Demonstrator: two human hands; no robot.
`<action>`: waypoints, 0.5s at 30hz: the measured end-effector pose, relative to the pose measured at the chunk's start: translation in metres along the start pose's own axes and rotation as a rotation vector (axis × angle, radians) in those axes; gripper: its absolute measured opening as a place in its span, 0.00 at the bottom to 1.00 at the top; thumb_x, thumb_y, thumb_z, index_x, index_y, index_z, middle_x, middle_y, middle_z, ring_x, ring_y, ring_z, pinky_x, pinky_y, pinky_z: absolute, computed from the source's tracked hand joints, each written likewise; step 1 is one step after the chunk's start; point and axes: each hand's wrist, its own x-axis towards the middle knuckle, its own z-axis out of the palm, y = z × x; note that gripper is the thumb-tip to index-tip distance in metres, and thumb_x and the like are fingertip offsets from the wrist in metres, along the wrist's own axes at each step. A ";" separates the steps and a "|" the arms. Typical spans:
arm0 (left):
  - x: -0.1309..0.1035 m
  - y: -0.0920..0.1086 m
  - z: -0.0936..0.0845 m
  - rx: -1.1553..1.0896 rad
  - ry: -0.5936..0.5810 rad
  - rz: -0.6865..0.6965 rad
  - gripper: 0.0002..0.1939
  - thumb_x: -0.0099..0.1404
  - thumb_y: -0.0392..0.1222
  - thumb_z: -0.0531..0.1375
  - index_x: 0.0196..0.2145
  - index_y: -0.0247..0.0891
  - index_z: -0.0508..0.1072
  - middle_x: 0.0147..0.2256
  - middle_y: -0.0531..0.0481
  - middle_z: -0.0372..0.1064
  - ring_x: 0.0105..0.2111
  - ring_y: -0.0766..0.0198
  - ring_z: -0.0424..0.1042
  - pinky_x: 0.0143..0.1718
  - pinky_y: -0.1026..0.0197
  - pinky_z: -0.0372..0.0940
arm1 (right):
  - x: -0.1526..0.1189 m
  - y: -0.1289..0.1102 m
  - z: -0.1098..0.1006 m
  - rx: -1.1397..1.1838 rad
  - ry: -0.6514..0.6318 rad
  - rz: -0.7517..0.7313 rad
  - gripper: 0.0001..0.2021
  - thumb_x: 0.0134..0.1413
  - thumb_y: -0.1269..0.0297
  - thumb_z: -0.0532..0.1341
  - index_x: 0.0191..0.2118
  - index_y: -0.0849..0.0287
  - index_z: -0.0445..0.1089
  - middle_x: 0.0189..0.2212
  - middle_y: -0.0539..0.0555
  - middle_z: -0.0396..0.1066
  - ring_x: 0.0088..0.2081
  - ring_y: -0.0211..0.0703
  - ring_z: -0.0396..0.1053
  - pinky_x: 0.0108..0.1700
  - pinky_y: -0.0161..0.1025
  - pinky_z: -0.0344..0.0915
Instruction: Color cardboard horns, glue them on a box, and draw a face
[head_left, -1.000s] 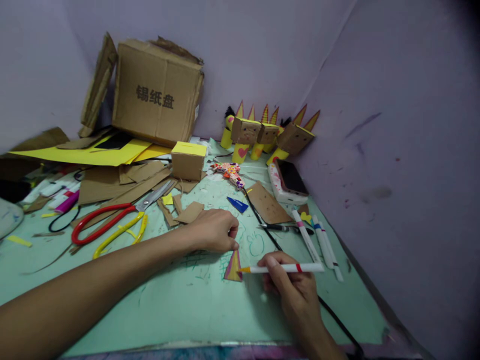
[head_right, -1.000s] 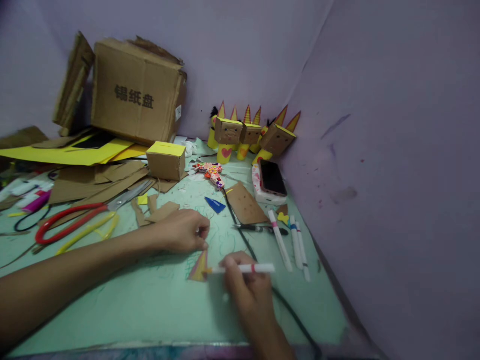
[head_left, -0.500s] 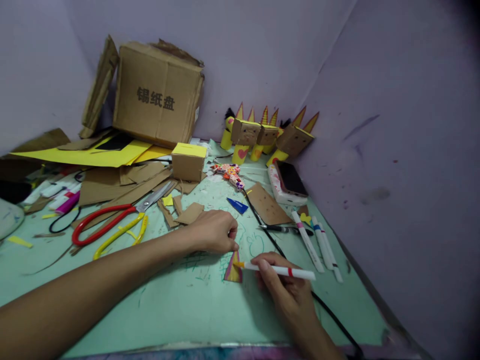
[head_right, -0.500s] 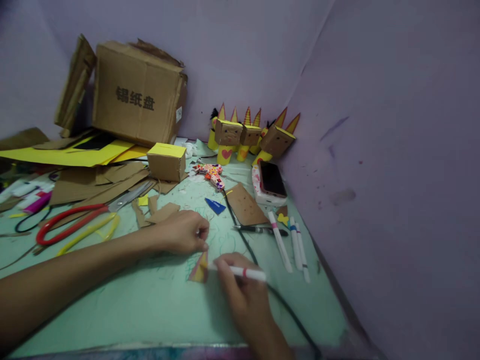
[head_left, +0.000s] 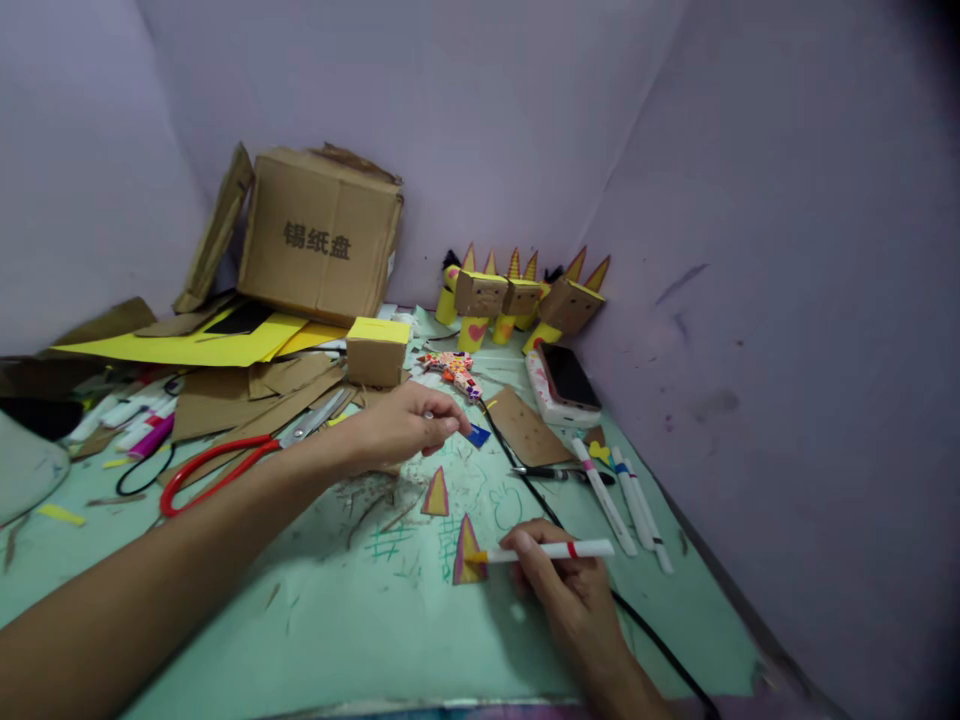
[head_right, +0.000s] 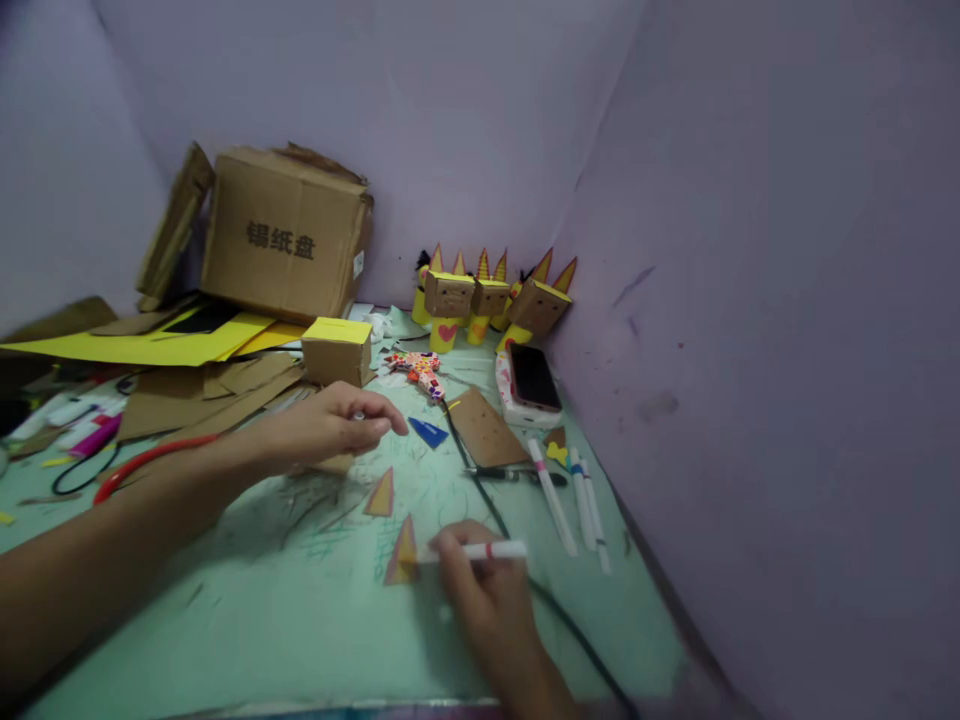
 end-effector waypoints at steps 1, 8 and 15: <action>0.000 0.000 -0.003 -0.057 0.027 -0.016 0.11 0.57 0.38 0.54 0.31 0.31 0.74 0.14 0.60 0.51 0.17 0.72 0.49 0.19 0.67 0.45 | 0.000 0.001 0.000 0.018 0.038 -0.001 0.18 0.57 0.51 0.56 0.26 0.60 0.71 0.15 0.47 0.58 0.19 0.36 0.56 0.22 0.33 0.51; -0.011 -0.029 0.015 -0.410 0.162 -0.169 0.07 0.49 0.36 0.58 0.30 0.36 0.69 0.16 0.62 0.54 0.13 0.74 0.51 0.15 0.70 0.47 | 0.018 -0.011 -0.006 0.332 0.254 0.099 0.20 0.47 0.45 0.63 0.29 0.61 0.72 0.15 0.47 0.62 0.18 0.34 0.58 0.19 0.31 0.53; -0.032 -0.049 0.046 -0.637 0.141 -0.159 0.07 0.45 0.32 0.60 0.27 0.34 0.69 0.18 0.55 0.66 0.12 0.71 0.62 0.12 0.69 0.54 | 0.064 -0.047 0.005 0.611 0.140 -0.028 0.18 0.42 0.48 0.67 0.27 0.61 0.72 0.13 0.45 0.63 0.15 0.30 0.57 0.16 0.27 0.50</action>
